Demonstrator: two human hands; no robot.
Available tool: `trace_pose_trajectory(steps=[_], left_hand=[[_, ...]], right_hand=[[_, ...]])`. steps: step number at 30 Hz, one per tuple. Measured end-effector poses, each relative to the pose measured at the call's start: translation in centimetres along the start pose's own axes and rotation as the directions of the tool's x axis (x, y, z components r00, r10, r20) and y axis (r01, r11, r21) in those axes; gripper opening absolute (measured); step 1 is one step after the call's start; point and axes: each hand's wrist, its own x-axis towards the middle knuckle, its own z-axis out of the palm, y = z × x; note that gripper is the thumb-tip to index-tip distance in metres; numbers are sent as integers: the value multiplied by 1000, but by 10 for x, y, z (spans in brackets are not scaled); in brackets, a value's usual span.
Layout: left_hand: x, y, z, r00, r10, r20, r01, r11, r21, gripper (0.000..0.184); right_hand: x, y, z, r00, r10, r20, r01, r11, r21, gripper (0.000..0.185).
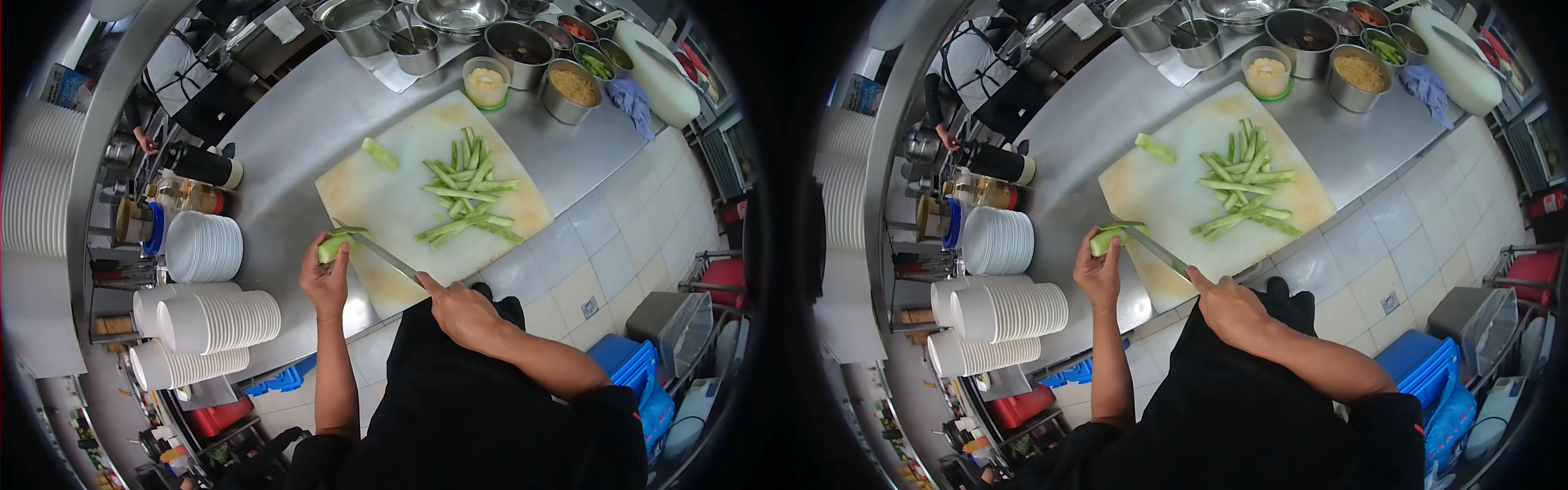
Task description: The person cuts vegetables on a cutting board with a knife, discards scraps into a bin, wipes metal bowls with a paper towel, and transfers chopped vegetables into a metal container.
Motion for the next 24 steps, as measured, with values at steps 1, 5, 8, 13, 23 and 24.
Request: trace_pose_trajectory(steps=[1,5,8,13,23,24], left_hand=[[-1,0,-1,1000,1,5,-1,1000,0,36],[1,-6,-1,1000,-5,16,5,1000,-20,35],[0,4,2,1000,-14,-3,14,1000,-6,34],[0,7,4,1000,-22,-12,22,1000,-3,35],[-1,1,1,999,-30,14,31,999,-9,33],[-1,2,2,999,-30,17,30,999,-10,33]], right_hand=[[1,-1,-1,1000,7,30,-9,999,44,57],[12,-4,-9,997,48,60,-56,990,133,54],[10,-6,-12,995,66,77,-76,988,132,52],[5,3,-6,994,46,100,-57,992,108,53],[23,-2,-11,978,74,195,-101,986,134,61],[25,-3,-11,978,77,193,-104,985,135,61]])
